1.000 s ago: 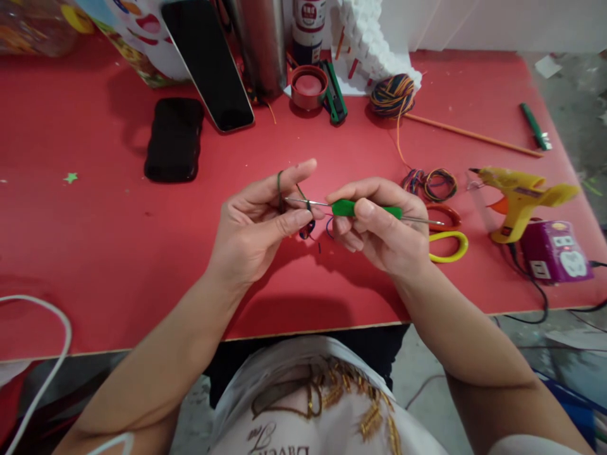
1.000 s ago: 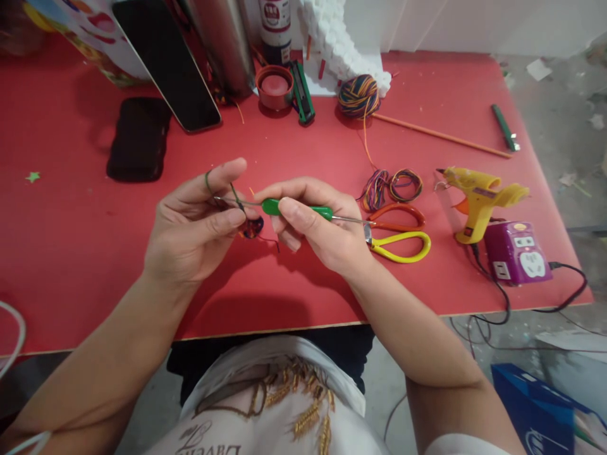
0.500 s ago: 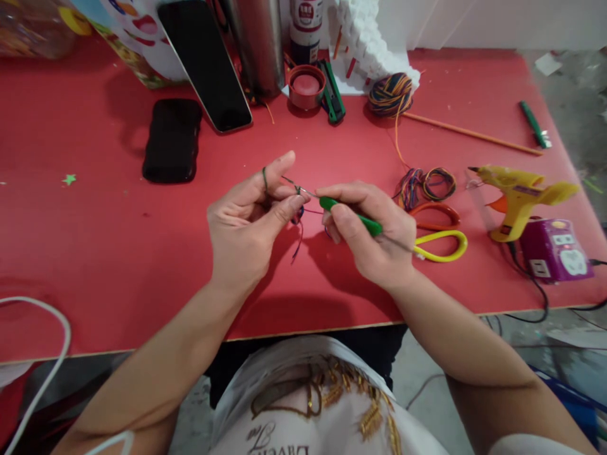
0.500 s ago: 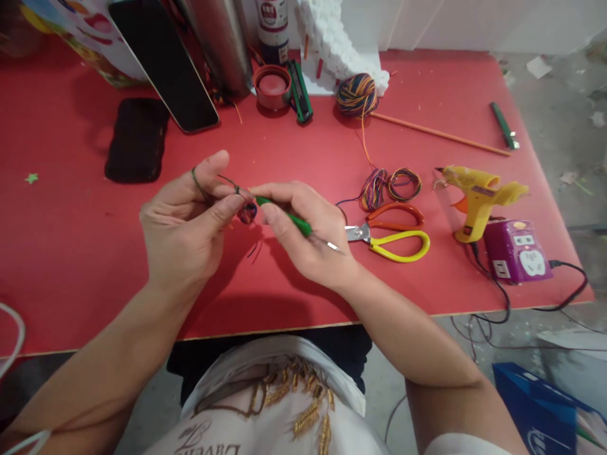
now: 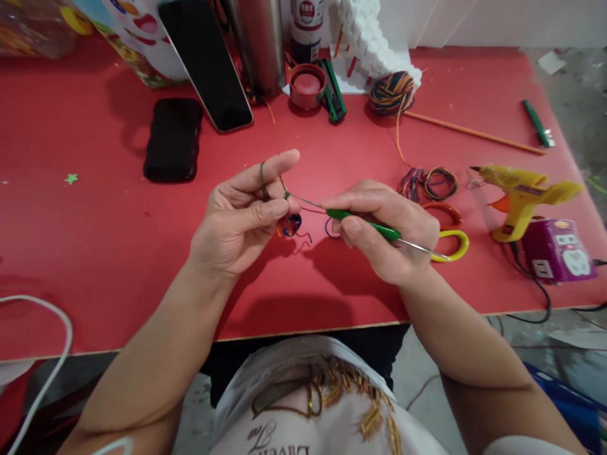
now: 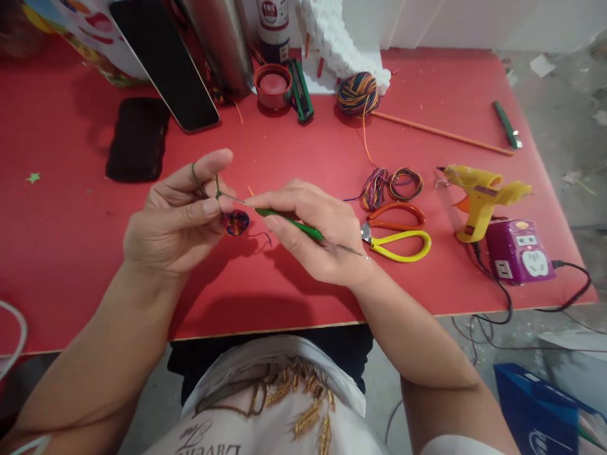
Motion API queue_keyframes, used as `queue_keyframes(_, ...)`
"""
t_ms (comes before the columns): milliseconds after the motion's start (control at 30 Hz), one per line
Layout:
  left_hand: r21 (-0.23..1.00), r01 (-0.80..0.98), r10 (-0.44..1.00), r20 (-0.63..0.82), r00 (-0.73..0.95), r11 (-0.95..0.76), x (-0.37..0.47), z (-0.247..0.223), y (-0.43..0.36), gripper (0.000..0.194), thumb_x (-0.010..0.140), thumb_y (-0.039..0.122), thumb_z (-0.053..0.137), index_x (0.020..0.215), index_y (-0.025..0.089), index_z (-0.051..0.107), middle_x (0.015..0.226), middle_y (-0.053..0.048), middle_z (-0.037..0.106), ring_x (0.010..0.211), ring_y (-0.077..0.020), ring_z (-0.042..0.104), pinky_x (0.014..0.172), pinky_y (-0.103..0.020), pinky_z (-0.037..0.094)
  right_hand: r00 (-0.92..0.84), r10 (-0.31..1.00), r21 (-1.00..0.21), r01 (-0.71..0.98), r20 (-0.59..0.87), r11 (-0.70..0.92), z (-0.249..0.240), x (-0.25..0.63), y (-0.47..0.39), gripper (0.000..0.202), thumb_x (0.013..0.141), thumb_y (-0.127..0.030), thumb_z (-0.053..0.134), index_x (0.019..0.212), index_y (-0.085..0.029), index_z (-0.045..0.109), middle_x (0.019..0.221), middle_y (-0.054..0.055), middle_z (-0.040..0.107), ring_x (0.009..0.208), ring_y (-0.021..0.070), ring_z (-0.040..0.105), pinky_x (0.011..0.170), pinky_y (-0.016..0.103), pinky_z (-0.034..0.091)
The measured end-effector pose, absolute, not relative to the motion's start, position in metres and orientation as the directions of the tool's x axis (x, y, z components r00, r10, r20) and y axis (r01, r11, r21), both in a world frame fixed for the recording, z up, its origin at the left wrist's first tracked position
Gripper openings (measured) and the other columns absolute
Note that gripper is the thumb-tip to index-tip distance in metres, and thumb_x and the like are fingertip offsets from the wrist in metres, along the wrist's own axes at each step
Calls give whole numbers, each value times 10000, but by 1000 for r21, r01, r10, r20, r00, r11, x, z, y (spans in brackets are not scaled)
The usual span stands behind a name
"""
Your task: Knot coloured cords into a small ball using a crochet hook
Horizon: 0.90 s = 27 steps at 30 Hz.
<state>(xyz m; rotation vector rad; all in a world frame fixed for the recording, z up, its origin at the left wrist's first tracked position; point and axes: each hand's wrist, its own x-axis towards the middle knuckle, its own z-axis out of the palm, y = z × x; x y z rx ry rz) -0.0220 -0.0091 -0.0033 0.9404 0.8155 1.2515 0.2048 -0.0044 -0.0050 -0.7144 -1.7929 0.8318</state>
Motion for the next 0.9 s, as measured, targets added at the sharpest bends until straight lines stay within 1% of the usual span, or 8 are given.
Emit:
queue_keyframes(100, 897, -427, 978, -24, 205, 112, -22, -5, -8, 468, 727, 278, 993, 1172, 287, 847, 754, 22, 706, 720, -135, 718, 670, -241, 623, -336, 828, -872, 37, 450, 489, 4, 211, -6, 195, 1006, -308, 712, 1140, -269, 849, 790, 31, 739, 746, 195, 702, 754, 365, 608)
queue_keyframes(233, 871, -461, 958, -33, 284, 167, -22, -8, -7, 430, 732, 244, 969, 1149, 254, 868, 722, 14, 672, 669, -97, 706, 626, -168, 620, -338, 858, -922, -147, 387, 357, 9, 215, -4, 170, 990, -265, 729, 1080, -213, 864, 784, 32, 719, 603, 135, 602, 589, 303, 522)
queue_keyframes(333, 876, -450, 948, -26, 318, 175, -20, -7, -9, 404, 709, 246, 971, 1103, 263, 881, 742, -4, 704, 641, -119, 705, 625, -215, 651, -386, 864, -931, -293, 323, 218, 6, 216, 1, 165, 972, -277, 744, 1040, -183, 862, 700, 17, 678, 521, 110, 538, 480, 260, 441)
queue_keyframes(433, 893, -430, 963, -12, 270, 131, -16, -5, -13, 389, 711, 191, 958, 1086, 258, 879, 791, -22, 743, 651, -142, 707, 654, -274, 672, -423, 878, -919, -391, 226, 48, -1, 211, 5, 170, 960, -298, 757, 1009, -163, 849, 671, 8, 673, 465, 81, 485, 417, 222, 388)
queue_keyframes(533, 904, -424, 987, 26, 161, 45, -10, -5, -16, 379, 712, 155, 957, 1067, 260, 875, 819, -19, 753, 688, -135, 708, 707, -274, 678, -433, 884, -871, -486, 174, -67, -7, 203, 5, 195, 948, -328, 778, 1005, -150, 833, 661, 1, 683, 435, 59, 457, 392, 196, 369)
queue_keyframes(633, 899, -438, 992, 35, 119, 21, -7, -7, -17, 374, 725, 170, 964, 1077, 254, 870, 802, -14, 748, 712, -136, 727, 721, -257, 673, -432, 886, -850, -518, 169, -90, -9, 197, 5, 200, 946, -329, 782, 1003, -141, 821, 658, -2, 689, 415, 45, 425, 388, 192, 361)
queue_keyframes(733, 891, -452, 992, 26, 127, 35, -9, -7, -16, 381, 744, 186, 957, 1106, 259, 864, 792, -10, 739, 719, -151, 749, 675, -248, 658, -377, 913, -875, -481, 156, -49, -8, 196, 5, 197, 947, -355, 786, 999, -166, 803, 661, -11, 680, 418, 48, 412, 394, 202, 357)
queue_keyframes(900, 902, -431, 992, 19, 123, 36, -12, -6, -15, 413, 764, 202, 942, 1155, 300, 847, 837, -6, 740, 744, -170, 770, 692, -275, 661, -321, 930, -921, -386, 178, 43, -6, 195, -1, 219, 957, -412, 787, 1048, -213, 794, 687, -13, 670, 467, 78, 470, 438, 238, 417)
